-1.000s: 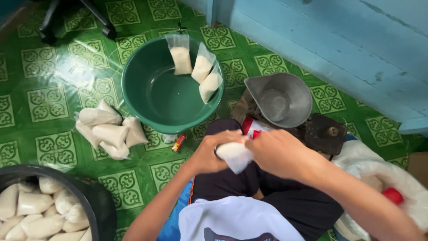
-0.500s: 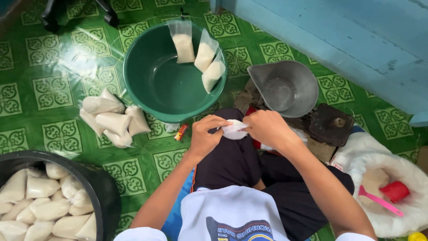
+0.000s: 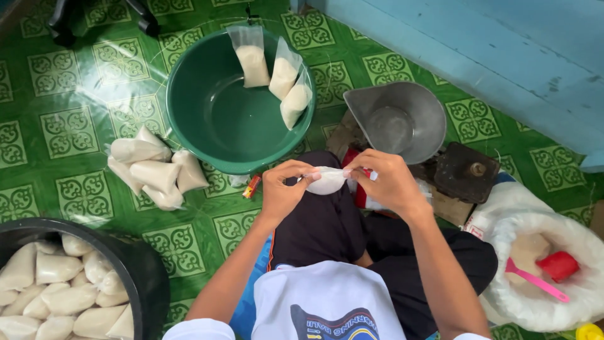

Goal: The person sits on the floor and repeatedly fills small plastic bags with a white granular substance from a large sack using a red scoop. They then tie each filled bag by hand and place it into a green basin. The process is repeated continuously.

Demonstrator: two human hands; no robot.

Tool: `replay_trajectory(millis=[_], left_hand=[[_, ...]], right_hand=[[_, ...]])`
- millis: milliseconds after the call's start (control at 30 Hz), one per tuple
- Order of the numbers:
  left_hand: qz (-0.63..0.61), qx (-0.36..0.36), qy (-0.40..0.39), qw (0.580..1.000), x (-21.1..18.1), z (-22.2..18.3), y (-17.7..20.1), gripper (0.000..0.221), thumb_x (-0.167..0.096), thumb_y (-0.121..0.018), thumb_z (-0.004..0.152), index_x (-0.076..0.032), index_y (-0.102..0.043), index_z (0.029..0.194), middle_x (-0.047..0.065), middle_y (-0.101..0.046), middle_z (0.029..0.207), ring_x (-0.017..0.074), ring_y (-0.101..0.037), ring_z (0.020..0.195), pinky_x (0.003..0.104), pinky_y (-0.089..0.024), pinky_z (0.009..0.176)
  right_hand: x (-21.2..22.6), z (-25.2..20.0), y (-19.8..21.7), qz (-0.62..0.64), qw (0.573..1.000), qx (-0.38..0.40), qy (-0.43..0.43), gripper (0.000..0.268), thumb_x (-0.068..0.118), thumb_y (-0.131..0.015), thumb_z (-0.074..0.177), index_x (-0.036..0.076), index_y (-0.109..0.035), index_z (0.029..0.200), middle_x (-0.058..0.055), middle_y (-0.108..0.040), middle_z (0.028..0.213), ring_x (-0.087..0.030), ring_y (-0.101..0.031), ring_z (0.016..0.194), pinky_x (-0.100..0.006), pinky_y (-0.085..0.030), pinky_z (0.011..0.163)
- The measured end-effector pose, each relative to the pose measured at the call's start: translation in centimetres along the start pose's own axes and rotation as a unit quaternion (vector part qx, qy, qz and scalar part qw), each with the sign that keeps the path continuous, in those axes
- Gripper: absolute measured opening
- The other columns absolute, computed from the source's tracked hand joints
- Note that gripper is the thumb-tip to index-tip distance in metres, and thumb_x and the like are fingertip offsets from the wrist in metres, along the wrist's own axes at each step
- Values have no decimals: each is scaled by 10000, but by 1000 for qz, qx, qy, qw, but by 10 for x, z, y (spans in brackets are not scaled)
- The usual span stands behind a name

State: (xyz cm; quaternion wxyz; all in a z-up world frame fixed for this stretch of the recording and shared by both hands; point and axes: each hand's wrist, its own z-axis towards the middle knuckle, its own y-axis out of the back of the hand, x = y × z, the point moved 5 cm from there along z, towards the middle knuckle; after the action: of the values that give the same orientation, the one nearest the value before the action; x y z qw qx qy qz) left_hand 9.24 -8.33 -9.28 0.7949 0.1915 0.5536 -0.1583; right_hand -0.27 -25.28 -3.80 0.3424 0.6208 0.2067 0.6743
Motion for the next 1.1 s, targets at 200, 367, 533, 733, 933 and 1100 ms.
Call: replay_trajectory(millis=[200, 367, 533, 733, 933, 1100], left_hand=[[-9, 4, 30, 999, -4, 5, 7, 96, -109, -840, 761, -161, -804, 833, 9, -763, 782, 126, -699, 692, 242, -546, 677], [0, 1, 33, 999, -3, 6, 12, 83, -122, -839, 765, -152, -803, 834, 18, -763, 789, 146, -711, 697, 241, -550, 686], [6, 1, 28, 1000, -4, 8, 17, 73, -117, -828, 775, -152, -797, 831, 9, -761, 791, 134, -705, 692, 238, -548, 685], [22, 90, -37, 995, -60, 36, 20, 241, -137, -825, 757, -161, -747, 984, 15, -745, 885, 184, -701, 791, 294, -543, 737], [393, 408, -55, 822, -56, 51, -40, 825, -463, -789, 694, -5, -507, 1319, 190, -620, 1131, 420, -634, 978, 524, -524, 798], [519, 529, 43, 670, 22, 59, -87, 863, -620, -819, 604, 16, -621, 1153, 157, -702, 967, 379, -709, 868, 489, -579, 662]], right_hand=[[-7, -6, -8, 49, 986, -149, 49, 98, 13, -799, 785, 88, -752, 827, -29, -695, 739, -174, -662, 640, -281, -547, 597], [-8, -7, -14, 41, 978, -195, 55, 59, 67, -806, 803, 106, -765, 818, -11, -679, 738, -152, -624, 608, -266, -538, 576], [0, -6, -11, 52, 976, -202, 63, 57, 32, -786, 818, 84, -764, 818, -39, -671, 723, -176, -620, 601, -276, -533, 575], [7, -6, -10, 60, 976, -196, 73, 65, 1, -777, 816, 60, -752, 805, -65, -664, 709, -217, -633, 613, -293, -527, 574], [9, -6, -15, 39, 978, -190, 71, 63, -4, -782, 811, 36, -733, 814, -87, -646, 715, -257, -625, 631, -323, -515, 568], [10, -7, -15, 16, 979, -189, 77, 57, -3, -771, 819, 39, -734, 810, -76, -654, 720, -238, -618, 623, -319, -512, 559]])
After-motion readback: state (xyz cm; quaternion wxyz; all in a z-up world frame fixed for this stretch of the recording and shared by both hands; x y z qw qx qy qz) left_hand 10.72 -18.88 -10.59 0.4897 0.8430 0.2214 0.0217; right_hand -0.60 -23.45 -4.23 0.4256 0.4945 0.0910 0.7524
